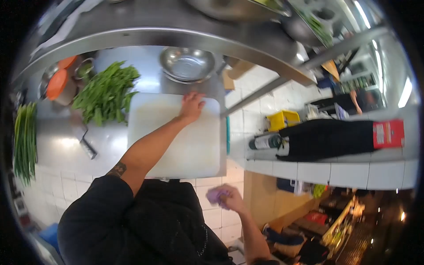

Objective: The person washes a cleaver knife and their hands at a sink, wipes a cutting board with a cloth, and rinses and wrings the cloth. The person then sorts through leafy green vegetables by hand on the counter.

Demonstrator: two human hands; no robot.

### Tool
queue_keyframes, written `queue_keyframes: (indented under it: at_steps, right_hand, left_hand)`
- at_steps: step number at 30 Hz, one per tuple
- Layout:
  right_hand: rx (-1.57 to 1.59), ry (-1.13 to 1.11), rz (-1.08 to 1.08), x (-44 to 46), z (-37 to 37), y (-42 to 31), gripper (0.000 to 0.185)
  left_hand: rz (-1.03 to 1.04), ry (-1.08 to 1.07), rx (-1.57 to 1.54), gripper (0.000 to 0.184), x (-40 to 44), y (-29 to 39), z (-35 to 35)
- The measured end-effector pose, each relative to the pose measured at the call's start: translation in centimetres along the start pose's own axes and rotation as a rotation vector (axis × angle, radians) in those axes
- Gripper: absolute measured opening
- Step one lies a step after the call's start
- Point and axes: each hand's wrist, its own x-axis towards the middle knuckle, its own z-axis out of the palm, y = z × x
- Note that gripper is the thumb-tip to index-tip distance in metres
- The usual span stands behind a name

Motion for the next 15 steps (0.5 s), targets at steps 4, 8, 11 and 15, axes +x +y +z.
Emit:
queue_keyframes:
  at_steps: [4,8,11,15]
  right_hand:
    - [-0.132,0.169,-0.32,10.9,-1.3,-12.5,0.022]
    - [-0.113,0.352,-0.449,26.9,1.3,-13.4,0.029]
    - [-0.871,0.895,-0.79,28.1,12.4,-11.5,0.025]
    - [-0.697,0.237,-0.895,15.7,30.1,-7.9,0.022]
  left_hand:
    - [0.043,0.027,-0.367,0.021,-2.1,-4.2,-11.3]
    - [-0.193,0.107,0.225,0.034,-8.5,-10.5,-21.3]
    - [-0.306,-0.14,0.089,0.046,-11.0,-13.0,-22.9]
    - [-0.374,-0.206,0.088,0.055,-10.5,-13.7,-23.3]
